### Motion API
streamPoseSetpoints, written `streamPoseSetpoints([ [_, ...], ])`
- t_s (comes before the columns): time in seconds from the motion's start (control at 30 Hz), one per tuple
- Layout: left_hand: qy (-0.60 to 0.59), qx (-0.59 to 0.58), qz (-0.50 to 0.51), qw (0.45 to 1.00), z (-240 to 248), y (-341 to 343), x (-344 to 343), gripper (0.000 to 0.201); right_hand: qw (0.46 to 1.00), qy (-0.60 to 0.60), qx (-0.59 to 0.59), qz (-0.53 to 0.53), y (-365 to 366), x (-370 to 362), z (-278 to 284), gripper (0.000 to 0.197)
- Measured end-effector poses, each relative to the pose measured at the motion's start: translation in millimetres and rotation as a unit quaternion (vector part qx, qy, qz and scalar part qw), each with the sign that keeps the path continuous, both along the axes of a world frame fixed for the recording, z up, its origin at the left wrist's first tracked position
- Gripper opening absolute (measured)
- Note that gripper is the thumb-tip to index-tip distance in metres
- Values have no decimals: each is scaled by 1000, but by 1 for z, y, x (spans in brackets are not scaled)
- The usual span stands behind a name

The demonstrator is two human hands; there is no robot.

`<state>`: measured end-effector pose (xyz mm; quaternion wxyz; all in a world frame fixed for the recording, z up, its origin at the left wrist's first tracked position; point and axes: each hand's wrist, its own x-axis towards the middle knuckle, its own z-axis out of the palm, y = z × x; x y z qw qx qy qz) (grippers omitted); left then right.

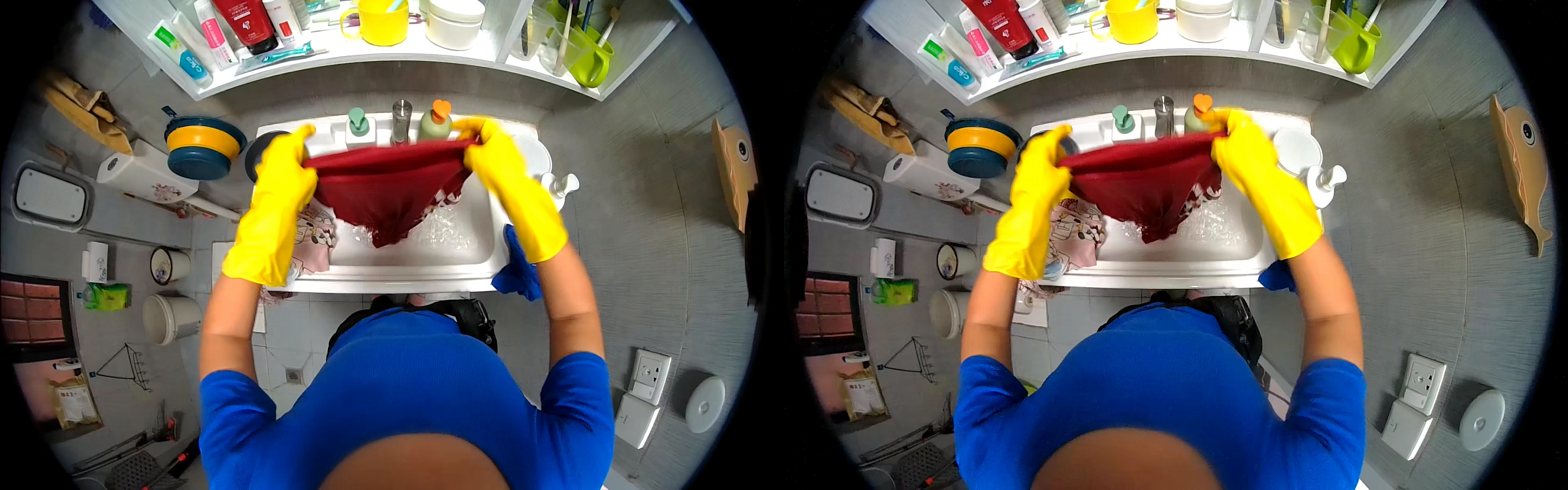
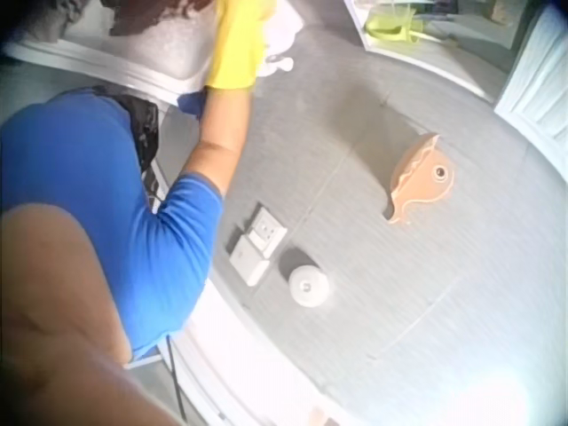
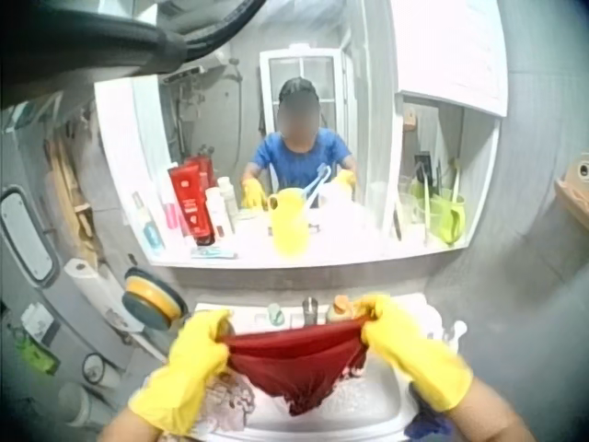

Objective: The person hand washes several pieces of clothing in a bathroom sink. They start with a red garment, scrubbing it with soap and rinsing it under running water. They then wash a pink patterned cloth and a light blue cloth using the same method, wringing out each item before moving to the next.

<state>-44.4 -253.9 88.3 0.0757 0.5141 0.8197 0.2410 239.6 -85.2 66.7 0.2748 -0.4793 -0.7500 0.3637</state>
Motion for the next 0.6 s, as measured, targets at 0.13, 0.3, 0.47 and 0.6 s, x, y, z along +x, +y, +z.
streamPoseSetpoints([
  [0.13,-228,198,-40,953,57,12,-18,59,990,77,79,87,16,1,109,54],
  [0.3,-177,341,-197,902,155,16,-32,58,963,239,94,77,-16,-11,220,48],
  [0.47,-267,391,-149,868,185,11,18,56,969,218,110,36,4,11,217,42],
  [0.6,-289,404,-191,847,189,21,2,55,972,193,127,29,-17,4,235,43],
])
